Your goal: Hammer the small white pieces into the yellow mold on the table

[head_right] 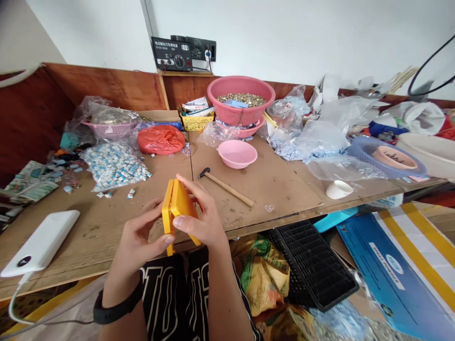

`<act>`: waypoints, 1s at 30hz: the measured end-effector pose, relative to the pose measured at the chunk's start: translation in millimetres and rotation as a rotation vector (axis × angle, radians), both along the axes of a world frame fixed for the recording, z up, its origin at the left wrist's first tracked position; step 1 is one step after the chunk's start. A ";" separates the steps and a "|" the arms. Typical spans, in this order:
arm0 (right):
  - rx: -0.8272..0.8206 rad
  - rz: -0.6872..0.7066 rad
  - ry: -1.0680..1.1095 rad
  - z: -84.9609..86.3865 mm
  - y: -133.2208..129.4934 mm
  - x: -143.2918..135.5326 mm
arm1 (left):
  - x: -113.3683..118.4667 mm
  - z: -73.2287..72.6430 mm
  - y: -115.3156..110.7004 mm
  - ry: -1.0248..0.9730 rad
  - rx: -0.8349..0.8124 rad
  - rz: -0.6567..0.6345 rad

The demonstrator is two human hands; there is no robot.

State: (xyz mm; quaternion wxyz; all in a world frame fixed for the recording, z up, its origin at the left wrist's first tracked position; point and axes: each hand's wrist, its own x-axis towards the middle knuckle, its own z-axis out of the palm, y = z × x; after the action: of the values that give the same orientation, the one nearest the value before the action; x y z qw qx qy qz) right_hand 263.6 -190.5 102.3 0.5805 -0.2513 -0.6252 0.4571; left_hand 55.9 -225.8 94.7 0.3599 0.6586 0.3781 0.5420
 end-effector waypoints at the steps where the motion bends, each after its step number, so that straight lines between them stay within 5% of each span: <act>1: -0.003 -0.010 -0.009 -1.5 0.1 0.2 | 0.1 0.6 -0.7 -0.006 -0.013 -0.016; 16: -0.160 -0.009 0.142 -11.3 1.6 -27.0 | 13.2 -5.2 4.7 -0.081 -0.151 -0.122; 19: -0.223 -0.140 0.106 -10.2 -1.8 -39.9 | 24.9 -12.1 3.4 -0.112 -0.161 0.054; 24: -0.117 -0.429 0.137 -4.6 -4.1 -50.9 | 49.1 -19.7 2.1 0.021 0.077 0.515; 30: -0.166 -0.741 0.102 -13.1 3.3 -46.8 | 55.5 -19.2 0.2 0.104 0.209 0.647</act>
State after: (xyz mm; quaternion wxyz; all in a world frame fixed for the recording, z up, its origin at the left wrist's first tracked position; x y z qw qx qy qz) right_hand 216.9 -187.3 89.2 0.7145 -0.4832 -0.4231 0.2774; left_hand 111.4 -225.6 75.5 0.0802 0.5647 0.5274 0.6296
